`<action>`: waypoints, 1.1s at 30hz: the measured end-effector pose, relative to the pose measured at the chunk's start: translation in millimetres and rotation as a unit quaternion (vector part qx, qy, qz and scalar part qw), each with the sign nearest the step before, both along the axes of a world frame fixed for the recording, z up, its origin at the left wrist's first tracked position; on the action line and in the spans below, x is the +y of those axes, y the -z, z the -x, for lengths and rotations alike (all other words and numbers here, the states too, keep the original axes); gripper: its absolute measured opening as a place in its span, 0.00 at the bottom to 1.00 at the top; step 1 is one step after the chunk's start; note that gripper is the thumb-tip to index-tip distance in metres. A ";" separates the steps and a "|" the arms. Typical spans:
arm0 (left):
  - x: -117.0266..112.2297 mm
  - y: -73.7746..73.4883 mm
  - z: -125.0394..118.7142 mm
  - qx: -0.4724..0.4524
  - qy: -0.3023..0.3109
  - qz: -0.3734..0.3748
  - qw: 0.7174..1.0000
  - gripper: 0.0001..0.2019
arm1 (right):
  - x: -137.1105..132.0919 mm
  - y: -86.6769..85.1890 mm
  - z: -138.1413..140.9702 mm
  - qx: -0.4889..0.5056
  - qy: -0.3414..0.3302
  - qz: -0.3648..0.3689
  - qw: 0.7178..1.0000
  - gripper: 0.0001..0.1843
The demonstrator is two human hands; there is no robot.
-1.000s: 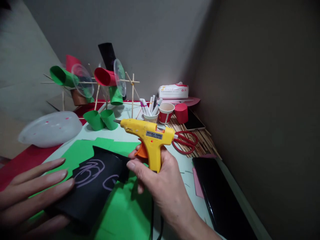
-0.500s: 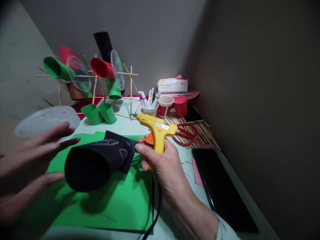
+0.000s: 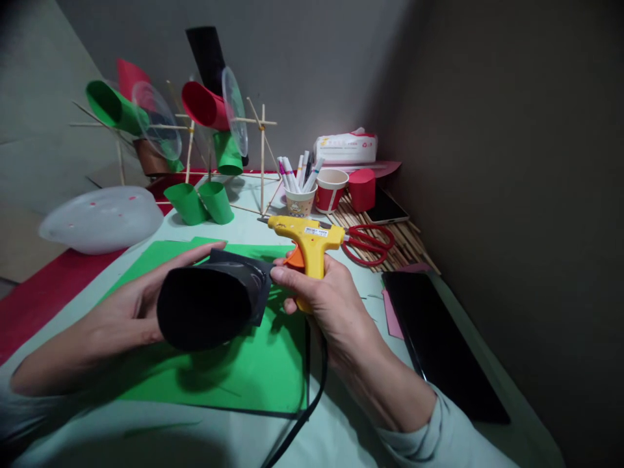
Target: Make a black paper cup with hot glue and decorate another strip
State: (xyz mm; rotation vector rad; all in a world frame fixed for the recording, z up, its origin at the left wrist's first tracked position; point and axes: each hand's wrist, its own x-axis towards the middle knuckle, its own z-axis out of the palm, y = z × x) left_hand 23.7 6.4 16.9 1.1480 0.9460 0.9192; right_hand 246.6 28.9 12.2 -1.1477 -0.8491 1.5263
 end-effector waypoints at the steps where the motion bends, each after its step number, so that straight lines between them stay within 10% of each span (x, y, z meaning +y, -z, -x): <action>1: 2.2 0.3 0.8 -0.007 0.017 0.019 1.000 0.40 | -0.2 0.3 -0.3 0.000 -0.002 0.004 1.000 0.14; 14: 2.4 4.1 8.1 0.010 0.055 0.082 0.995 0.43 | 0.1 7.6 -2.1 0.023 -0.019 0.007 1.000 0.13; 24: 1.6 -16.9 6.3 -0.076 -0.073 0.084 0.991 0.32 | 14.4 14.4 -6.2 0.025 0.018 0.025 0.999 0.11; 33: -0.4 -20.0 17.7 -0.096 -0.119 0.088 0.984 0.24 | 20.9 24.3 -14.9 0.045 -0.130 0.003 0.990 0.16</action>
